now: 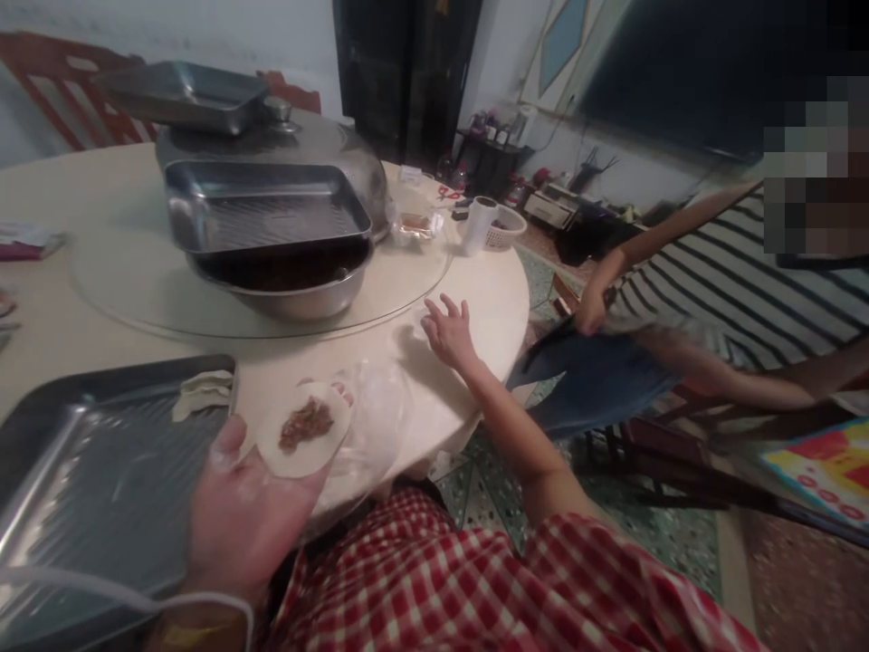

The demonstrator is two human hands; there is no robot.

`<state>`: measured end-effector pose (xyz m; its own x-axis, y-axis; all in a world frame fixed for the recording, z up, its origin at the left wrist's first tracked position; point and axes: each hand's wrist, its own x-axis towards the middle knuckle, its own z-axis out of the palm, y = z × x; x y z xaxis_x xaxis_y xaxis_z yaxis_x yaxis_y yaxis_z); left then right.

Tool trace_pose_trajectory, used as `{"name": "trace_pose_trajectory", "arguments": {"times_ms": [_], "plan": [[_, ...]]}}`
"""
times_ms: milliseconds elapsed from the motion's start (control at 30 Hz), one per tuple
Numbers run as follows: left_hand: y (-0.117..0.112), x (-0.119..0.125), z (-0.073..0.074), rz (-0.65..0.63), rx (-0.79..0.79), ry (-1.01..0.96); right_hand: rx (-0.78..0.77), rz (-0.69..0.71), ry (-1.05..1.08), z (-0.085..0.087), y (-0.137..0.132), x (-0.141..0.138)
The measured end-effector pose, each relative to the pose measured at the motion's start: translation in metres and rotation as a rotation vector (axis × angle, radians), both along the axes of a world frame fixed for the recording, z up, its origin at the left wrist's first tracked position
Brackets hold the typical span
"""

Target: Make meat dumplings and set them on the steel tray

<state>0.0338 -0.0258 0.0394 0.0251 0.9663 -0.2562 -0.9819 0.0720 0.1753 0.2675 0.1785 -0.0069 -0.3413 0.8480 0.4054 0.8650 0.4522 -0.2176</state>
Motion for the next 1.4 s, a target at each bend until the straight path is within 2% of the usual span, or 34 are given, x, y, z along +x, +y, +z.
{"name": "trace_pose_trajectory", "arguments": {"times_ms": [167,300,400,500,633,700,800,967,1133,1267,1400], "plan": [[0.003,0.012,0.012,0.121,-0.176,0.165,0.02,0.041,-0.022,0.001,0.013,0.003],[-0.001,0.015,0.015,0.101,-0.117,0.188,0.038,0.081,0.255,0.002,0.02,0.008],[-0.003,0.015,0.016,0.073,-0.132,0.175,0.049,0.117,0.653,0.01,-0.001,0.004],[-0.002,0.016,0.02,0.058,-0.141,0.172,-0.008,0.29,0.936,0.022,-0.046,-0.009],[0.001,0.016,0.025,0.052,-0.123,0.148,0.011,0.565,0.805,0.035,-0.101,-0.034],[0.0,0.015,0.025,0.053,-0.111,0.137,0.048,0.691,0.704,0.039,-0.113,-0.045],[-0.003,0.014,0.024,0.053,-0.106,0.12,0.093,0.835,0.584,0.041,-0.113,-0.057],[-0.008,0.011,0.027,0.085,-0.066,0.127,0.102,0.848,0.452,0.039,-0.11,-0.063],[-0.009,0.01,0.031,0.114,-0.079,0.169,0.193,0.925,0.457,0.038,-0.118,-0.053],[-0.008,0.01,0.032,0.115,-0.064,0.132,0.244,0.941,0.394,0.03,-0.123,-0.053],[-0.007,0.01,0.035,0.146,-0.083,0.177,0.314,1.001,0.341,0.02,-0.13,-0.057]]}}
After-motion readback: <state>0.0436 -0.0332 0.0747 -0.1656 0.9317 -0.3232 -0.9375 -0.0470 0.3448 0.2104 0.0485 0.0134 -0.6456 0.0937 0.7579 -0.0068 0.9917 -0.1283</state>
